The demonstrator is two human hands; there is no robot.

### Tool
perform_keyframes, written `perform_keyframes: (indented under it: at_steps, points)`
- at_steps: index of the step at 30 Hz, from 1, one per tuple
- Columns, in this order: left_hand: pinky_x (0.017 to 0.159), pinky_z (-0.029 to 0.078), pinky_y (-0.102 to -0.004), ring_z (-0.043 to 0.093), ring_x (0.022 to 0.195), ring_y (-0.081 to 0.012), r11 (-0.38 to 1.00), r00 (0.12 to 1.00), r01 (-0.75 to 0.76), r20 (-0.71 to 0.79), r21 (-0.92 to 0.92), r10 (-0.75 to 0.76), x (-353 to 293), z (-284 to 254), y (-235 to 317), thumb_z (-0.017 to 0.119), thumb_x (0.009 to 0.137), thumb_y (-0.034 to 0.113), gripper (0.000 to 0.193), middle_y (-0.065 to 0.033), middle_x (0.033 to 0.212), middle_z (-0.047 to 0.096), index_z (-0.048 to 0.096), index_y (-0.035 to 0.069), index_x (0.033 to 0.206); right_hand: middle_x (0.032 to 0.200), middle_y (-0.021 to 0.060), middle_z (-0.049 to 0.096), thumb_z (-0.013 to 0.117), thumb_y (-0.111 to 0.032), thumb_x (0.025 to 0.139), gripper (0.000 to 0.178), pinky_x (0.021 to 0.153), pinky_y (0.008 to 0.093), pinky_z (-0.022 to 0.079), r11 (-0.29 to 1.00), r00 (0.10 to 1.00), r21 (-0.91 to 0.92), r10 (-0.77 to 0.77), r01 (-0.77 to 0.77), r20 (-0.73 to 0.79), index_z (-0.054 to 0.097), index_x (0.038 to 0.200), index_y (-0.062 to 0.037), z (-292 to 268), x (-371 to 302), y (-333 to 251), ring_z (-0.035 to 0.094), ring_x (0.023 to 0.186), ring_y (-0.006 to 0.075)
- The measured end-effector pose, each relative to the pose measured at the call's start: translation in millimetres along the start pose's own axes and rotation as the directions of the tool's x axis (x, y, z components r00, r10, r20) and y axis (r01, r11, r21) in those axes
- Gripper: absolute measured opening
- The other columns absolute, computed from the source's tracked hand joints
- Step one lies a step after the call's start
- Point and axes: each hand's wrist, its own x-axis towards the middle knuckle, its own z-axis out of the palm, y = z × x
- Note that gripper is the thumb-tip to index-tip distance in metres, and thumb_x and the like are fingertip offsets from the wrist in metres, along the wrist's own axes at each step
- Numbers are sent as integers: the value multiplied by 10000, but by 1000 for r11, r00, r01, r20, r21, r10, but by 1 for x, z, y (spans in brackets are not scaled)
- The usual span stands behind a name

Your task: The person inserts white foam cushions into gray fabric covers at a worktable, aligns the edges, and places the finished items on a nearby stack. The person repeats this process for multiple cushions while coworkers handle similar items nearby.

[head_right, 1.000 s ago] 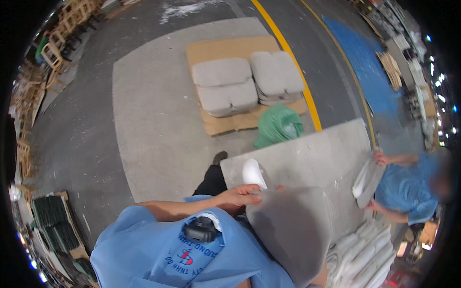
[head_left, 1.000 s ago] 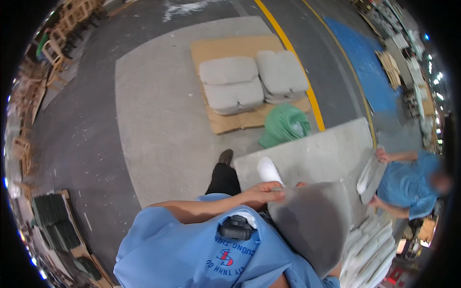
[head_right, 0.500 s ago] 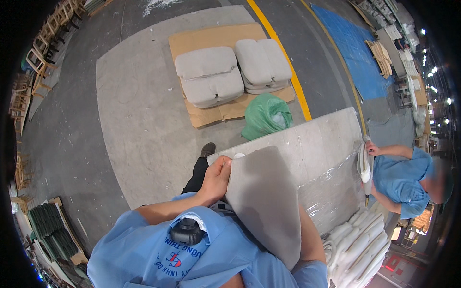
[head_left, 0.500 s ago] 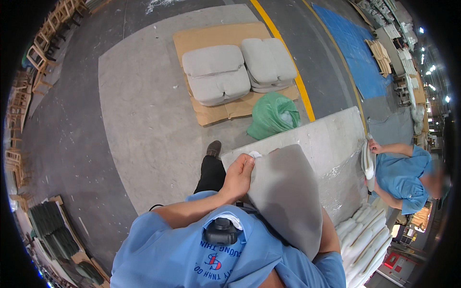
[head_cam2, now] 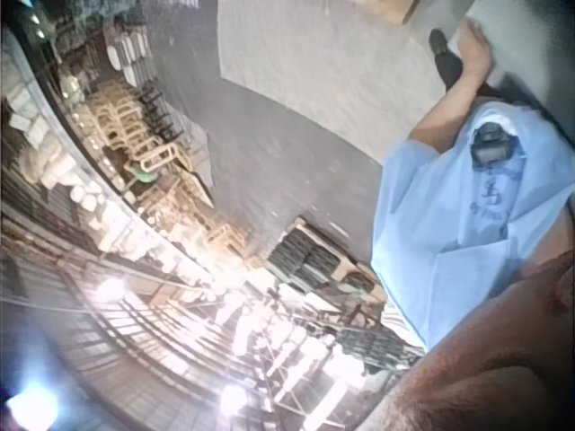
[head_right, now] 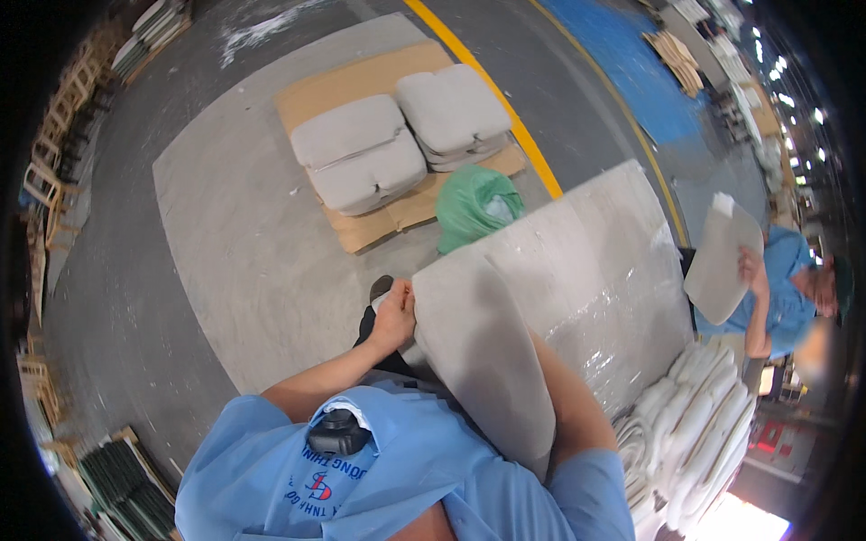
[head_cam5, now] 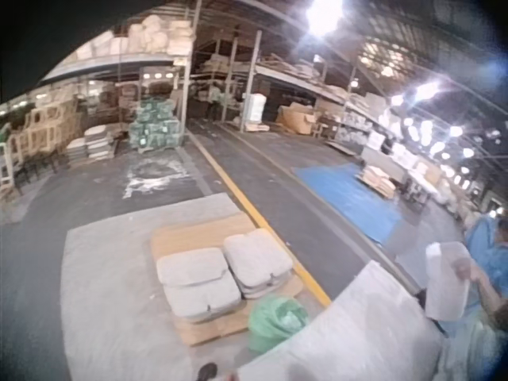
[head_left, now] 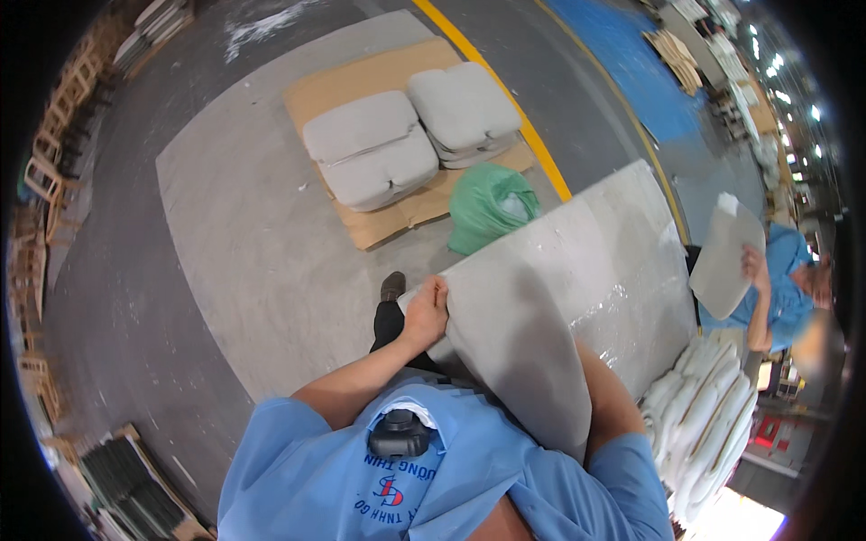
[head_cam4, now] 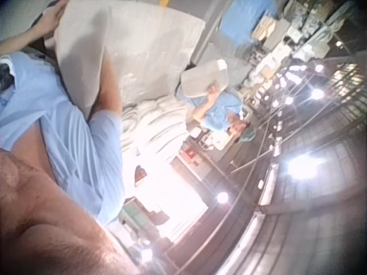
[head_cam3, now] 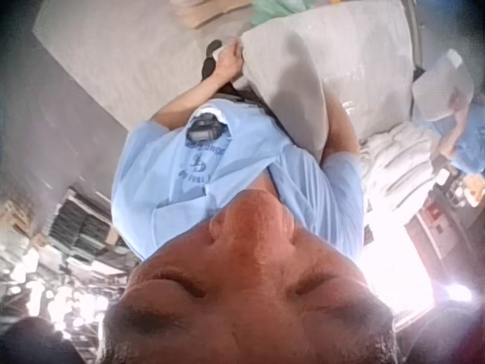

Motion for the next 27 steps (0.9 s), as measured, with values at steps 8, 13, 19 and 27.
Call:
perform_keyframes:
  at_steps: [8, 13, 19, 27]
  points:
    - [1013, 546, -339, 660, 1223, -205, 951, 577, 285, 814, -124, -67, 57, -55, 6, 673, 869, -122, 782, -134, 1412, 649, 442, 127, 1573, 1218, 97, 727, 527, -330, 1125, 420, 967, 341, 534, 817, 929, -483, -164, 316, 331, 668, 1363, -13, -94, -93, -30, 673, 1100, 192]
    - [1024, 556, -369, 708, 1130, -210, 980, 480, 199, 869, 22, -117, 74, -43, 17, 764, 869, -72, 645, -111, 1264, 739, 551, 51, 1466, 1345, 101, 677, 655, -513, 1040, 656, 1077, 354, 472, 993, 986, 99, -75, 61, 145, 606, 1451, -4, -167, -198, 44, 607, 1246, 197]
    - [909, 569, -311, 702, 1084, -192, 978, 447, -81, 884, 190, -135, 84, -34, 37, 653, 920, -60, 415, -114, 1254, 745, 656, -22, 1333, 1414, 144, 628, 973, -459, 743, 1066, 1110, 369, 451, 960, 974, 189, -221, 207, 53, 470, 1574, -18, -175, -274, 98, 579, 1319, 238]
    - [750, 555, -275, 672, 925, -186, 968, 412, 216, 887, 125, -207, 109, -24, 36, 663, 972, -3, 376, -107, 1161, 711, 617, 3, 1345, 1009, 82, 772, 881, -239, 848, 514, 767, 339, 525, 985, 900, -168, -96, 26, -425, 715, 1292, -41, -154, -294, 112, 673, 860, 150]
